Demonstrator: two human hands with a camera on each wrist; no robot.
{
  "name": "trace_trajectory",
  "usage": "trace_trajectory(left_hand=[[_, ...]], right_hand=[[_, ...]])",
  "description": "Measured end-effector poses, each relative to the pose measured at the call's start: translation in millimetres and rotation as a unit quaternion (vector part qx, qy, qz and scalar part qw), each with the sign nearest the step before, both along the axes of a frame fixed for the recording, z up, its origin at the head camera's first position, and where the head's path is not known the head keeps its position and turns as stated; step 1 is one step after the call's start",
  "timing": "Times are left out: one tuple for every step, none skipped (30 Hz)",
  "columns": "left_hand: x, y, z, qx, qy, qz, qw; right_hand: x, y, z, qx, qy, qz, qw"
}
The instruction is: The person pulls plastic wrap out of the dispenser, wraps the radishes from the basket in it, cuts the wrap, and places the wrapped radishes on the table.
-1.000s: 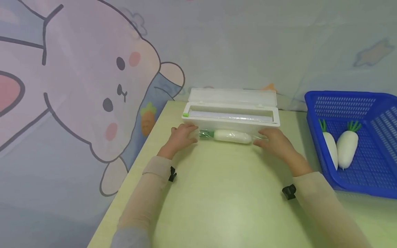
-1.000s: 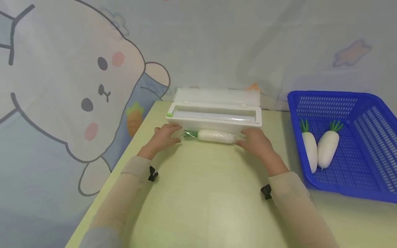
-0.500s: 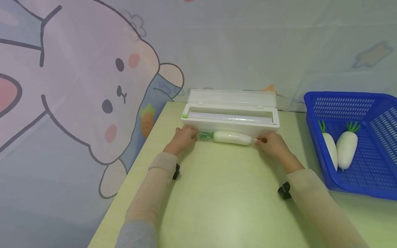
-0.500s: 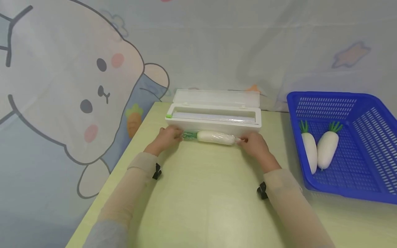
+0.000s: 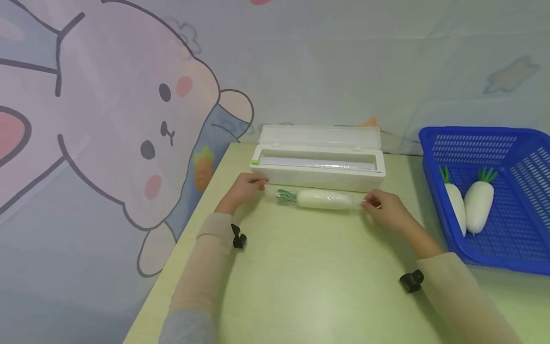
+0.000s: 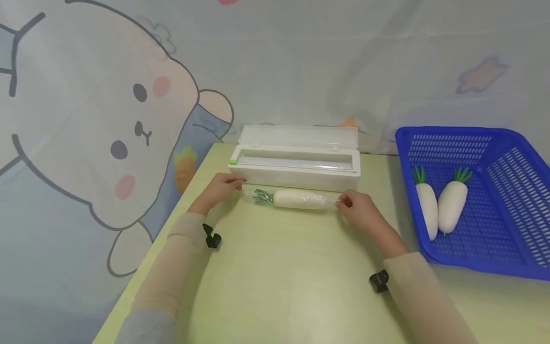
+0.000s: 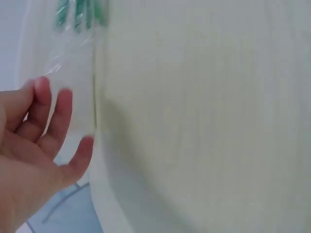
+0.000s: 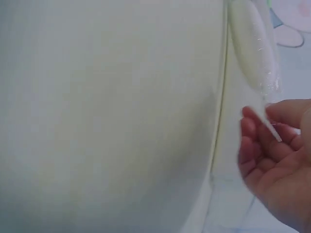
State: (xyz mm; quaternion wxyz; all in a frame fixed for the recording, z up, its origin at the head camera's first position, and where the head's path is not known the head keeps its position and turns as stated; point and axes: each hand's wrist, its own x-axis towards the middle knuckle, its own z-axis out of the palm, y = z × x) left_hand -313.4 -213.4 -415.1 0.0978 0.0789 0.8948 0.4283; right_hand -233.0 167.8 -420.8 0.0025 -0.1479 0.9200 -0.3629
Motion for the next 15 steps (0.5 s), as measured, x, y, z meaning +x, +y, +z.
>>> trace_trajectory(left_hand=[[1.5,-2.8,0.4,0.022,-0.014,0.006,0.9996],[3.2,-5.7,0.7,0.033,-0.025,0.006,0.9991],[5.1,-8.2,0.4,0.038,-0.035,0.000,0.9987],[7.4,-10.6,-0.1,0.037,-0.045,-0.012,0.9982],[10.2,-12.1,-0.5,0.032,-0.052,-0.028,0.9977],[12.3,-13.2,-1.8,0.023,-0.055,-0.044,0.9972],[14.1,-13.4,-3.4,0.013,-0.054,-0.060,0.9967],[15.8,-12.8,-4.7,0.003,-0.049,-0.073,0.9962],[16.7,-11.4,-6.3,-0.001,-0.043,-0.083,0.9957],[17.8,-9.1,-7.1,-0.002,-0.033,-0.090,0.9954],[17.7,-6.4,-8.3,-0.005,-0.019,-0.095,0.9953],[17.6,-3.4,-9.2,-0.010,-0.005,-0.098,0.9952],[17.1,-0.4,-10.5,-0.019,0.010,-0.101,0.9947],[16.9,2.5,-11.1,-0.029,0.023,-0.102,0.9941],[16.7,5.1,-12.1,-0.042,0.035,-0.104,0.9931]], right_hand=[[6.4,-0.3,2.8,-0.014,0.006,-0.001,0.9999],[12.1,-0.9,5.3,-0.026,0.011,-0.002,0.9996],[17.0,-1.7,7.4,-0.038,0.014,-0.002,0.9992],[20.8,-2.6,9.0,-0.045,0.014,-0.001,0.9989],[23.9,-3.5,9.8,-0.048,0.012,-0.001,0.9988],[26.3,-4.2,10.2,-0.047,0.008,-0.001,0.9989],[27.8,-4.8,10.0,-0.044,0.004,-0.001,0.9990],[28.8,-5.1,9.4,-0.039,0.000,0.000,0.9992],[29.5,-5.2,8.4,-0.034,-0.002,0.000,0.9994],[29.9,-5.3,7.5,-0.030,-0.005,-0.001,0.9995],[30.5,-5.3,6.5,-0.027,-0.007,-0.001,0.9996],[31.0,-5.5,5.8,-0.027,-0.010,-0.001,0.9996],[31.4,-5.9,5.1,-0.028,-0.012,0.001,0.9995],[32.0,-6.6,4.5,-0.029,-0.015,0.004,0.9995],[32.4,-7.5,3.9,-0.032,-0.017,0.008,0.9993]])
